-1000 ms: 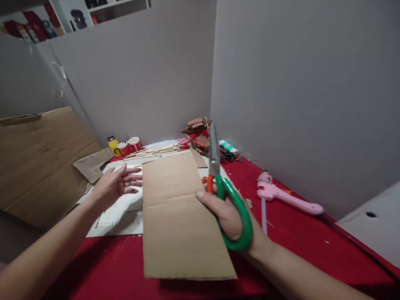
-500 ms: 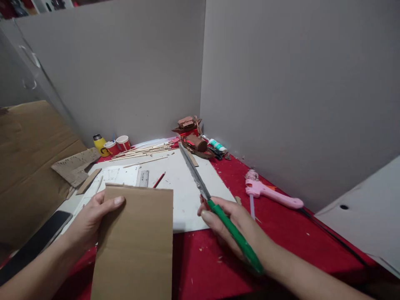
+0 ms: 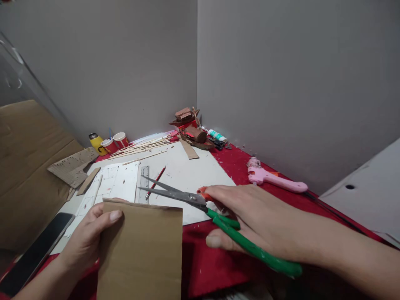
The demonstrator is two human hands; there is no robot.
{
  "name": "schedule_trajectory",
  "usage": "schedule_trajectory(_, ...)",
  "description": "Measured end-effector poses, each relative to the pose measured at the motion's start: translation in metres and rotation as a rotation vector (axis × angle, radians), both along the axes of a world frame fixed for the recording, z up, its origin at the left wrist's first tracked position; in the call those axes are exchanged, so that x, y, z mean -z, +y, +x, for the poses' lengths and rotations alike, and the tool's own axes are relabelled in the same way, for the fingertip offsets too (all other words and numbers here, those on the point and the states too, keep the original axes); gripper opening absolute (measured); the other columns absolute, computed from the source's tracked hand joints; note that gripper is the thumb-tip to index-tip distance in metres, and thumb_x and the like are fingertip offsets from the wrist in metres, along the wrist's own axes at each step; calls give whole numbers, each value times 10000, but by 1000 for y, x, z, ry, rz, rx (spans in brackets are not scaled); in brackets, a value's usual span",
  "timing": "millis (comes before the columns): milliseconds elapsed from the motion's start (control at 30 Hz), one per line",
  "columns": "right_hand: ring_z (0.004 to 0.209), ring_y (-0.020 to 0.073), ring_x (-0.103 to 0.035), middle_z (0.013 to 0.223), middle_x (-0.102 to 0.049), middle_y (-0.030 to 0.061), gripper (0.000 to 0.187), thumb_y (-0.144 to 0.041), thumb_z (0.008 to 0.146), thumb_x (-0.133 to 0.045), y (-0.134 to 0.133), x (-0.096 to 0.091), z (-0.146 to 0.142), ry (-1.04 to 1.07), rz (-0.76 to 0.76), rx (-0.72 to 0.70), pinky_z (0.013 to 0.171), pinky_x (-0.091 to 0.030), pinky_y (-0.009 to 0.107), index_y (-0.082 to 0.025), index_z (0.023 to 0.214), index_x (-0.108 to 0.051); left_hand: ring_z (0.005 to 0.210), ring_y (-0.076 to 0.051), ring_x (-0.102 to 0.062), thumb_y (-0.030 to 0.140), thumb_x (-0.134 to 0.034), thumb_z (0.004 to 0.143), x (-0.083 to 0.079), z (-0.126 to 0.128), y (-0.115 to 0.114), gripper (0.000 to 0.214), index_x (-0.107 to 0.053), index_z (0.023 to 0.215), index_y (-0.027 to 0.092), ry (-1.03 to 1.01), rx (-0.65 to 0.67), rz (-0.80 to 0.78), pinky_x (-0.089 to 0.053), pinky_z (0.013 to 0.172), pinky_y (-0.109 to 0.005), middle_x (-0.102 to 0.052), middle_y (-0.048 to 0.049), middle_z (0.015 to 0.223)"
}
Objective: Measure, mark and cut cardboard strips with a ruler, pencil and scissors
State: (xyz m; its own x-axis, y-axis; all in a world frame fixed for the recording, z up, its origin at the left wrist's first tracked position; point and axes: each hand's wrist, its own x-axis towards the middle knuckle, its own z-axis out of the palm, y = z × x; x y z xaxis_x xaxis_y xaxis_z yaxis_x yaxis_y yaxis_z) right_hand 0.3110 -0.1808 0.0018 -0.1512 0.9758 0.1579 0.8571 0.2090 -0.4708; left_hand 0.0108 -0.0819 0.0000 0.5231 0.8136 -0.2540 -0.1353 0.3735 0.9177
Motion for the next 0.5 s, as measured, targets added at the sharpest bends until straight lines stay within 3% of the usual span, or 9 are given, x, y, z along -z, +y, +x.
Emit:
schedule_trajectory(100,864,340,-698,1045,-738,134,499,-619,788,-662,-4,-5,5,-83,-84,-56,649,-541,405,-226,1094,-687,635,-201,-721,326,-875,648,-7,1,-6,262,-791,827,155,10,-38,-3,-568,618,-258,-771,-83,738)
schedule_trajectory(233,885,387,-706,1055,-745,148,598,-641,741,-690,-9,-9,10,-58,-42,-24,678,-557,459,-224,1169,-690,661,-221,-727,328,-883,614,-13,1,-8,336,-793,886,152,23,-76,2,-581,626,-281,-784,-102,794)
schedule_trajectory(500,889,378,-707,1052,-748,152,629,-666,727,-684,-13,-15,13,-57,-64,24,714,-567,447,-222,1172,-713,684,-219,-732,305,-890,607,-12,-1,1,361,-775,914,154,47,-154,16,-587,623,-257,-782,-106,823)
